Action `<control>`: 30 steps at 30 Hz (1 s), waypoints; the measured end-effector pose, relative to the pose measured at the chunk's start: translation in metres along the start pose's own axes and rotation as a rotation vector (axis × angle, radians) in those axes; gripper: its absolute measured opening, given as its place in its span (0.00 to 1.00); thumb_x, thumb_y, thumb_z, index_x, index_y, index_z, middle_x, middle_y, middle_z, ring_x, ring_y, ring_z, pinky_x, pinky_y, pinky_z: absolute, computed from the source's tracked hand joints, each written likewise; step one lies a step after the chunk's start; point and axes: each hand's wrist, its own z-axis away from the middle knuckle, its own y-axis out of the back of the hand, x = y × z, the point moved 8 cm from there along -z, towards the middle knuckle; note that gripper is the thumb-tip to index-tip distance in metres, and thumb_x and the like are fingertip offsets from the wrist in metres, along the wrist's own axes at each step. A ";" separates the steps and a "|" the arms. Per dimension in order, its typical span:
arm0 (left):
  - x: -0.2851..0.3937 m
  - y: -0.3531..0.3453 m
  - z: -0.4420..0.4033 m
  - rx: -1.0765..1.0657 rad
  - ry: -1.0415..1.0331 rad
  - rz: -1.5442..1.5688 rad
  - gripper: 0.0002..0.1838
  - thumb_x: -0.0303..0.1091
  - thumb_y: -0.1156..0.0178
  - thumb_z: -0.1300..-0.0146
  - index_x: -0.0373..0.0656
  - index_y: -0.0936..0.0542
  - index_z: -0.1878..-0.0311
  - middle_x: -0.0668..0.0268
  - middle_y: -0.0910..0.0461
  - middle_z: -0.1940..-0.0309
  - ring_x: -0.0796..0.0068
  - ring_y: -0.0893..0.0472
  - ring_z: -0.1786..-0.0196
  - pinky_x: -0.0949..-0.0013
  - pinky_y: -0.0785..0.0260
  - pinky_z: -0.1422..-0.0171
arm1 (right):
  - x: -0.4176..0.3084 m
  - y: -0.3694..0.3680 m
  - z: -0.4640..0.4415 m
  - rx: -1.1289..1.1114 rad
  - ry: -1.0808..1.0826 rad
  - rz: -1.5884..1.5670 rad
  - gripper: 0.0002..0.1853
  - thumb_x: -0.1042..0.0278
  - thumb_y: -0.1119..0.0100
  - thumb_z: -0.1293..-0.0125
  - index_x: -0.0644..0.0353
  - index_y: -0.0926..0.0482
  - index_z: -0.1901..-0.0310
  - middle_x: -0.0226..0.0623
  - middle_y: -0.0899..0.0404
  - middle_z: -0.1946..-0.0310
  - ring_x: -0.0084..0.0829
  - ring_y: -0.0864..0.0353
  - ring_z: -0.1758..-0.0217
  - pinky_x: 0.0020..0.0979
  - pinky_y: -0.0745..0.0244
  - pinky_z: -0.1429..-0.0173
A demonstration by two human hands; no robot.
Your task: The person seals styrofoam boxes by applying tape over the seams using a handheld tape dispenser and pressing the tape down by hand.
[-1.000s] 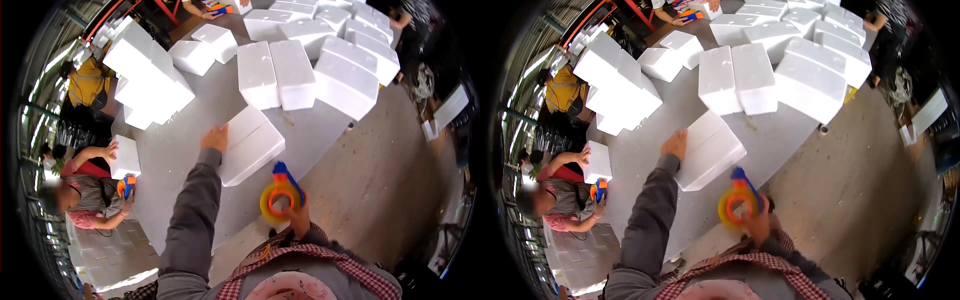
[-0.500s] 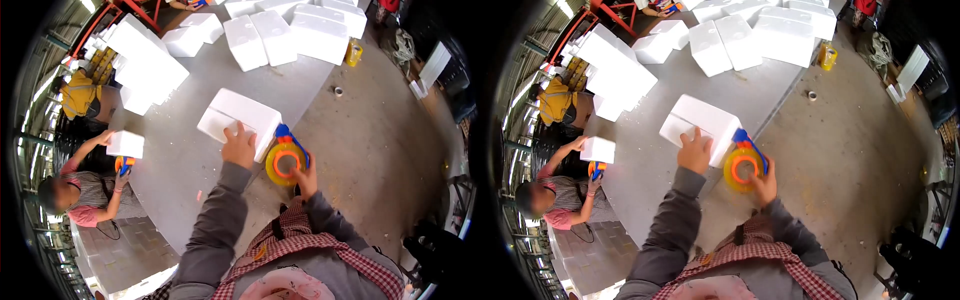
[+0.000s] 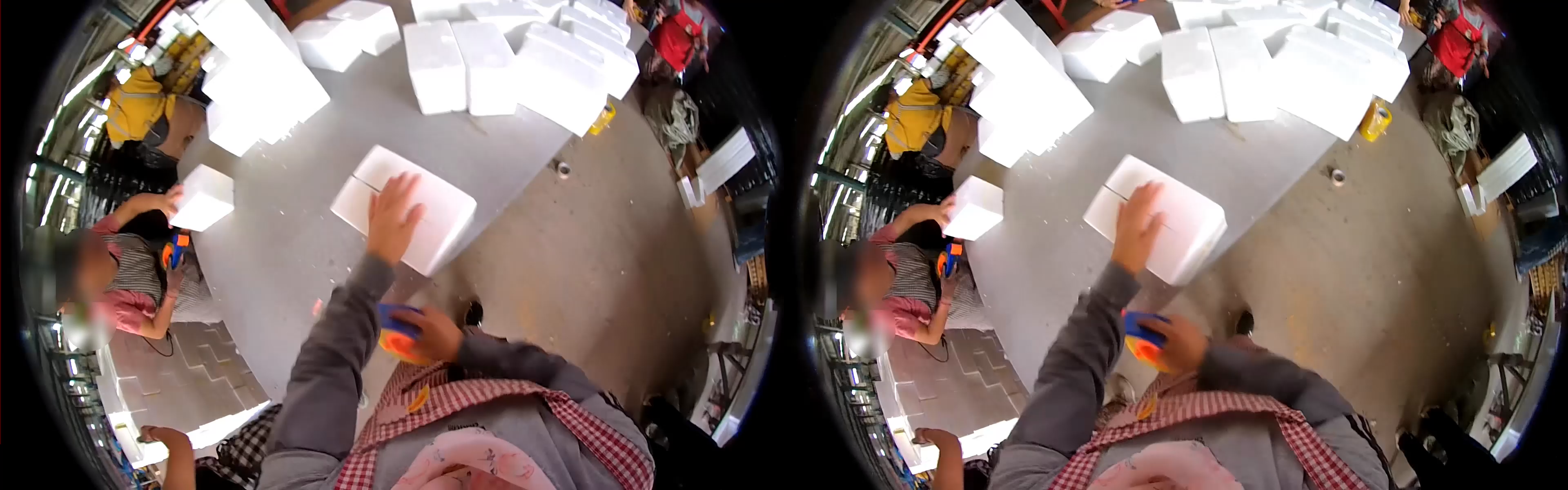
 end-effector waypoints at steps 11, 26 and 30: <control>0.017 0.002 0.062 -0.375 0.950 1.816 0.15 0.47 0.53 0.32 0.46 0.28 0.55 0.70 0.24 0.60 0.78 0.26 0.56 0.70 0.33 0.51 | -0.088 0.115 0.013 0.577 0.181 0.632 0.34 0.75 0.32 0.63 0.48 0.26 0.48 0.51 0.29 0.57 0.50 0.28 0.57 0.42 0.28 0.56; -0.244 -0.046 -0.022 -0.274 0.526 0.220 0.06 0.33 0.49 0.38 0.44 0.24 0.62 0.65 0.22 0.71 0.69 0.24 0.71 0.64 0.32 0.65 | -0.148 0.123 -0.083 0.350 -0.168 1.050 0.31 0.78 0.42 0.58 0.43 0.25 0.47 0.43 0.31 0.55 0.44 0.25 0.59 0.39 0.25 0.59; -0.244 -0.006 -0.048 -0.056 0.542 0.375 0.16 0.37 0.50 0.36 0.50 0.25 0.46 0.59 0.22 0.52 0.62 0.21 0.54 0.63 0.31 0.52 | -0.152 0.123 -0.086 0.267 -0.174 1.058 0.31 0.78 0.44 0.56 0.43 0.27 0.45 0.46 0.32 0.55 0.45 0.25 0.58 0.39 0.24 0.58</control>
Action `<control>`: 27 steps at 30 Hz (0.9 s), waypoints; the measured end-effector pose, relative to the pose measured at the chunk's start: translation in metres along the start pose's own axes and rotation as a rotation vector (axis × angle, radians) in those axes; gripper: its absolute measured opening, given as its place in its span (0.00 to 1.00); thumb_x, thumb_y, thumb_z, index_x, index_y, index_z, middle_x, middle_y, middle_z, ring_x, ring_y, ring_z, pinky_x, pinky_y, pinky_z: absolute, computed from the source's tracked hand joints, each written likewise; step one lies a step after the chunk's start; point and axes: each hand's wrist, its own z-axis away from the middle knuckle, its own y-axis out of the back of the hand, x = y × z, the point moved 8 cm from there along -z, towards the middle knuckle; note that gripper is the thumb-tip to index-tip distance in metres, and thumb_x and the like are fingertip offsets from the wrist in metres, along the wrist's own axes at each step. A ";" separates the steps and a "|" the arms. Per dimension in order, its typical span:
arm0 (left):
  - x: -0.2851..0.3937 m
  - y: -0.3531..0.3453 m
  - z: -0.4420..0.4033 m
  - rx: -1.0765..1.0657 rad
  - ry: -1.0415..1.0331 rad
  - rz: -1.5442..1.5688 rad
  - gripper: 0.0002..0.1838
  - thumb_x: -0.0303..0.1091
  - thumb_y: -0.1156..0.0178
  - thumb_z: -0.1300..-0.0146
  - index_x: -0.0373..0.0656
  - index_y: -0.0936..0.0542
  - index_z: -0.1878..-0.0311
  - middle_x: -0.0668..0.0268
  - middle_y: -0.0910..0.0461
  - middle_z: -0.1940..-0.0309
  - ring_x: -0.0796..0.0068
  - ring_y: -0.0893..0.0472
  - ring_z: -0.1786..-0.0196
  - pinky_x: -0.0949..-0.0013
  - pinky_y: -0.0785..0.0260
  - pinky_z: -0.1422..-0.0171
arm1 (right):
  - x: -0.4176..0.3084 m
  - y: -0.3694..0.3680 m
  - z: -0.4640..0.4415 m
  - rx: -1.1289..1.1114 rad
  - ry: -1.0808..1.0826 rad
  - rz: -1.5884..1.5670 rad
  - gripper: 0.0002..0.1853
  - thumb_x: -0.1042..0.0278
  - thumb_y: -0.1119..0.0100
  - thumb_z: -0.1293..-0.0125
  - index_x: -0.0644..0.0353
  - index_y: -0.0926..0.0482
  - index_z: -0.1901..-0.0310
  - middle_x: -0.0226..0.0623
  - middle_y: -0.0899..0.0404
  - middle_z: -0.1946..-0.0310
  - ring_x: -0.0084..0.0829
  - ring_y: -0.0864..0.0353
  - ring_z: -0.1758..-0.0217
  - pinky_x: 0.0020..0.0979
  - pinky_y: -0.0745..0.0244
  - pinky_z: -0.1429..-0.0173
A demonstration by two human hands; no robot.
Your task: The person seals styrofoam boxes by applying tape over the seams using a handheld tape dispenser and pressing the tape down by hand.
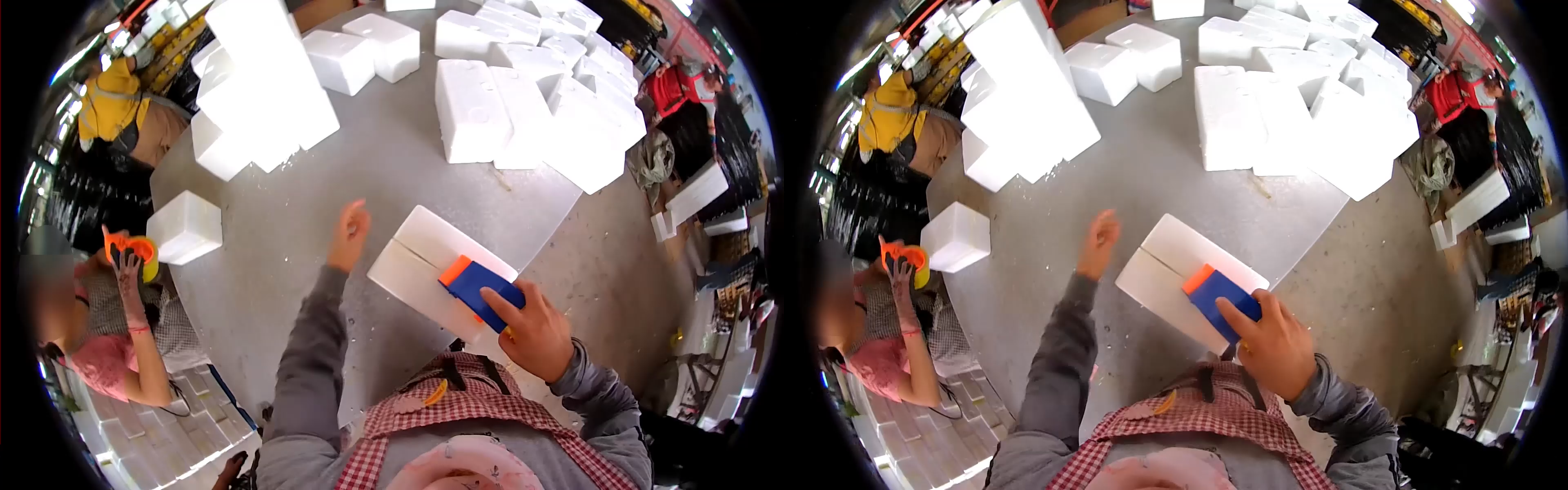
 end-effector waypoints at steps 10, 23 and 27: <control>0.015 -0.034 0.099 0.054 -0.328 0.877 0.34 0.54 0.58 0.32 0.36 0.41 0.33 0.52 0.42 0.33 0.60 0.40 0.31 0.59 0.49 0.30 | 0.156 -0.135 0.144 0.369 0.035 -0.643 0.37 0.78 0.33 0.56 0.53 0.38 0.42 0.55 0.37 0.48 0.53 0.30 0.48 0.42 0.31 0.48; 0.199 -0.079 0.058 0.144 -0.240 -1.023 0.28 0.57 0.61 0.34 0.55 0.35 0.35 0.55 0.33 0.40 0.60 0.34 0.38 0.58 0.34 0.43 | 0.140 -0.189 0.131 0.693 -0.574 -1.592 0.38 0.73 0.37 0.55 0.62 0.41 0.39 0.43 0.32 0.45 0.38 0.33 0.39 0.33 0.42 0.34; 0.196 -0.067 0.141 -0.176 -0.099 -1.176 0.31 0.60 0.61 0.35 0.54 0.36 0.35 0.54 0.31 0.43 0.56 0.26 0.48 0.56 0.31 0.51 | 0.167 -0.187 0.091 0.627 -0.597 -1.479 0.37 0.70 0.36 0.55 0.59 0.38 0.39 0.44 0.28 0.50 0.36 0.26 0.48 0.32 0.31 0.43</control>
